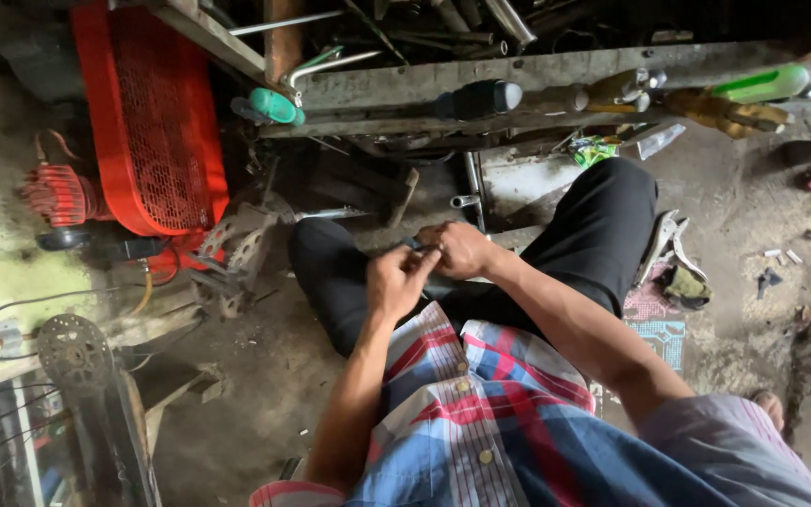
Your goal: The person sits on the workshop floor and wipes a T-handle hex tool with a black cloth, turning it to clean different sides. They briefly reach toward a shelf of metal parts midway and again near the end, then resume wiping the tool.
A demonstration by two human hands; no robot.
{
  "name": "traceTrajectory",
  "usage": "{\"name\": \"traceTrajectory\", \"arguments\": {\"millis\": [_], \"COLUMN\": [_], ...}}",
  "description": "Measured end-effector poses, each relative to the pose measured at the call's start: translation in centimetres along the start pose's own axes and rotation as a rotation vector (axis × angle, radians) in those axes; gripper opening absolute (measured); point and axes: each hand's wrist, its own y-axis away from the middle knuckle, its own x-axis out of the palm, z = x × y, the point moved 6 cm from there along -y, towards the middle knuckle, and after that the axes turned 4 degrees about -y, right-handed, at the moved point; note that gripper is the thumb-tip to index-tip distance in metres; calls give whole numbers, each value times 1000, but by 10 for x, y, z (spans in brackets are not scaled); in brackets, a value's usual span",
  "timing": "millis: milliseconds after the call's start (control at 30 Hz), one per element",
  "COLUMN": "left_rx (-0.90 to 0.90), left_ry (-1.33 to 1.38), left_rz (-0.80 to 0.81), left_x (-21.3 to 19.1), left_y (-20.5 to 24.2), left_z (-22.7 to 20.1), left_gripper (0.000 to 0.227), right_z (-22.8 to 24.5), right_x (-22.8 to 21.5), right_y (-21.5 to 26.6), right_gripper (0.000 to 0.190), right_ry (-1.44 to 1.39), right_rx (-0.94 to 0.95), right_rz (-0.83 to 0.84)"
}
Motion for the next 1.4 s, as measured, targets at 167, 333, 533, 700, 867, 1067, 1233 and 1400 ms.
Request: {"name": "traceTrajectory", "arguments": {"millis": [167,333,533,700,867,1067,1233,1400], "left_rx": [-63,27,-106,-390,-401,-421,-337,-235], "left_ry": [-453,-708,-70,681,817,1010,1009,970], "left_rz": [-318,-335,-164,-67,-159,-193,-185,-261], "left_x": [-37,-55,-66,-61,-60,-56,-67,-66], "left_y": [-6,-11,-32,-21,-21,-23,-25,-25], "left_z": [-47,-47,50,73,67,68,58,46], "left_gripper": [34,24,24,19,22,20,20,21], "right_z": [4,28,48,52,45,21,-38,14], "right_x": [12,7,5,6,7,5,-1,-11], "right_y": [0,-2,1,4,6,14,27,8], "right_gripper": [28,33,29,29,33,26,23,15], "right_ry": [74,101,105,-84,-235,-461,-886,-522], "right_rx": [58,-101,-229,-285,-281,-47,221,-51], "right_rz": [123,83,136,98,-15,-190,-442,-243]}}
